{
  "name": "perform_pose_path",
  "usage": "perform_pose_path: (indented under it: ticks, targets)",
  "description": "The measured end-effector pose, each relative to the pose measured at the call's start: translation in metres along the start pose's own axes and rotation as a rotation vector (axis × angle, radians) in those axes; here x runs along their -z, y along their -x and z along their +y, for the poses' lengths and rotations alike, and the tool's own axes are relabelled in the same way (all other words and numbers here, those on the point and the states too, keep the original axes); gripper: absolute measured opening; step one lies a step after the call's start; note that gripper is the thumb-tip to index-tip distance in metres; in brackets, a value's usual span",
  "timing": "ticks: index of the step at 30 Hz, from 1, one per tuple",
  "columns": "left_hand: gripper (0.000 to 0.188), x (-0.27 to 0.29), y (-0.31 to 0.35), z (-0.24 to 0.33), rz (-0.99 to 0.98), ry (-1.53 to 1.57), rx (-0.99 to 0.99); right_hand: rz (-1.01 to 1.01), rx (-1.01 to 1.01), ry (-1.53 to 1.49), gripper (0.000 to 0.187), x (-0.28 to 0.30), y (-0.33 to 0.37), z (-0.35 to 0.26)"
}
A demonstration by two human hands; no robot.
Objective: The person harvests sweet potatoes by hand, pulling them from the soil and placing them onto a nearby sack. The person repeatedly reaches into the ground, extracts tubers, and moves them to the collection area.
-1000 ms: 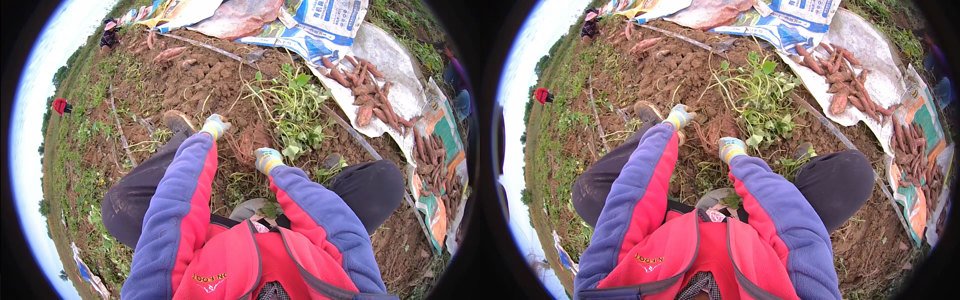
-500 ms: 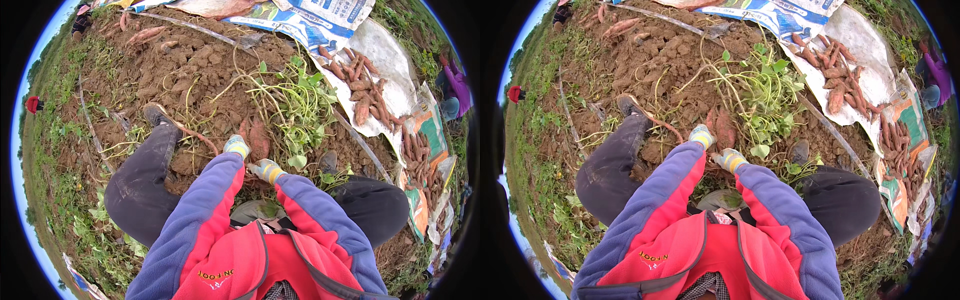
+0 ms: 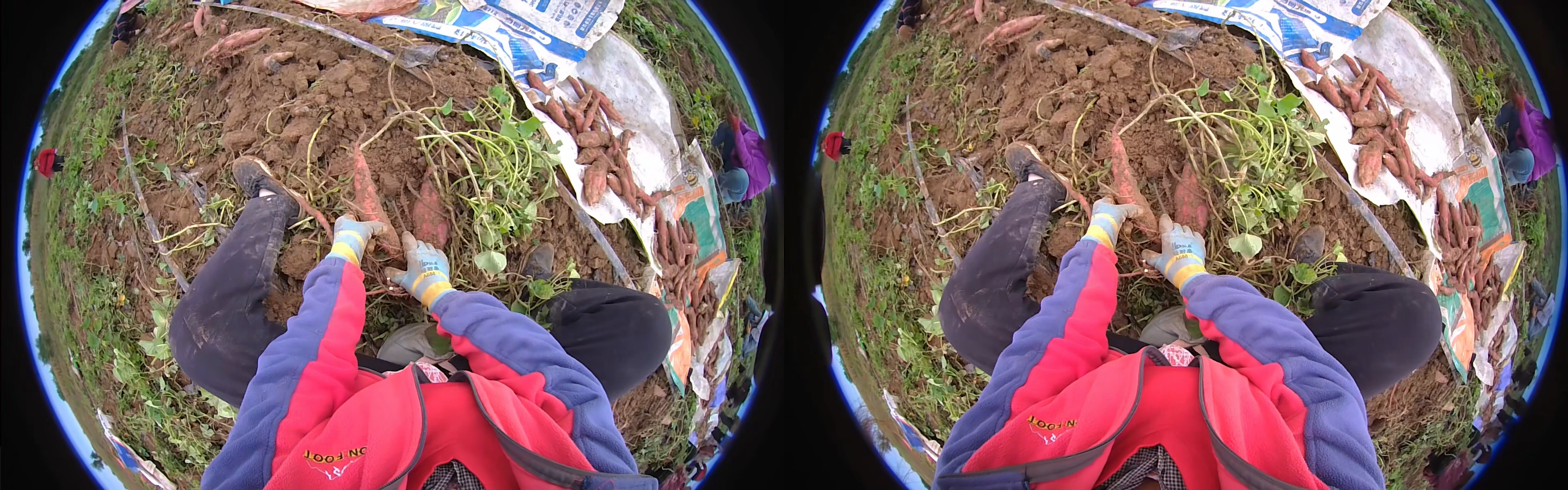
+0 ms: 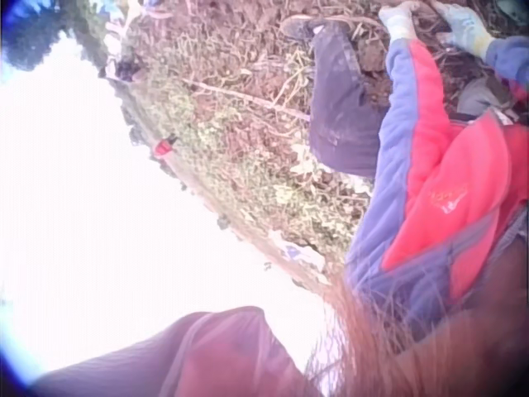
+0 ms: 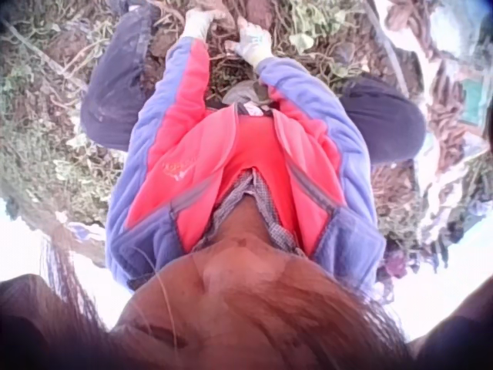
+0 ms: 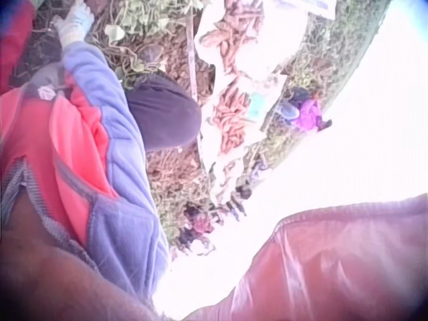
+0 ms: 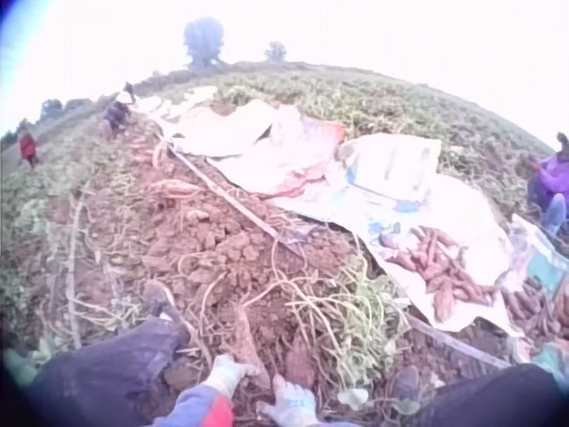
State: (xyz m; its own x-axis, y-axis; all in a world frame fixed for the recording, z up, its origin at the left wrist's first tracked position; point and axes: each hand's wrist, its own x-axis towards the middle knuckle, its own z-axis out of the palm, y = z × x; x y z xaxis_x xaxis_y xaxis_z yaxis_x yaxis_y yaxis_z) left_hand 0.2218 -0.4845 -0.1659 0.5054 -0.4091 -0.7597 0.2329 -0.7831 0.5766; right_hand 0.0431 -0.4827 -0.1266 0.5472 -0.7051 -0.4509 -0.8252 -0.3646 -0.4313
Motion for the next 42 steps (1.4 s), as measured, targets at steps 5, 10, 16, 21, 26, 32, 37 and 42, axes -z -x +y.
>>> perform_pose_path:
  ticks: [5, 10, 16, 21, 26, 32, 37, 42]
  targets:
    - [0.075, 0.013, 0.013, 0.007, -0.167, 0.288, -0.106, -0.047, 0.057, -0.34, 0.084, 0.0, -0.015, 0.005]
    - [0.083, 0.009, 0.006, 0.001, -0.242, 0.128, -0.29, -0.009, 0.015, -0.559, 0.048, -0.028, -0.015, 0.017]
    - [0.054, 0.005, -0.011, -0.017, -0.411, 0.453, -0.083, -0.129, 0.109, -0.345, 0.05, -0.022, -0.007, 0.021]
    - [0.097, -0.024, 0.004, -0.004, -0.214, 0.011, -0.545, -0.187, -0.043, -0.268, 0.051, -0.008, -0.012, 0.016]
    - [0.073, -0.035, 0.083, 0.046, 0.14, -0.921, -1.116, -0.322, -0.09, 0.013, 0.03, 0.003, -0.019, 0.013]
    - [0.059, -0.043, 0.122, 0.109, -0.008, -0.629, -1.167, -0.407, 0.099, -0.298, 0.035, -0.01, -0.024, 0.024]
    - [0.067, -0.102, 0.137, 0.21, -0.262, -0.219, -1.077, -0.06, -0.144, -1.14, 0.066, -0.02, -0.062, 0.087]
    - [0.052, -0.111, 0.201, 0.258, -0.722, 0.069, -1.342, 0.277, -0.283, -0.505, 0.05, 0.018, -0.038, 0.08]
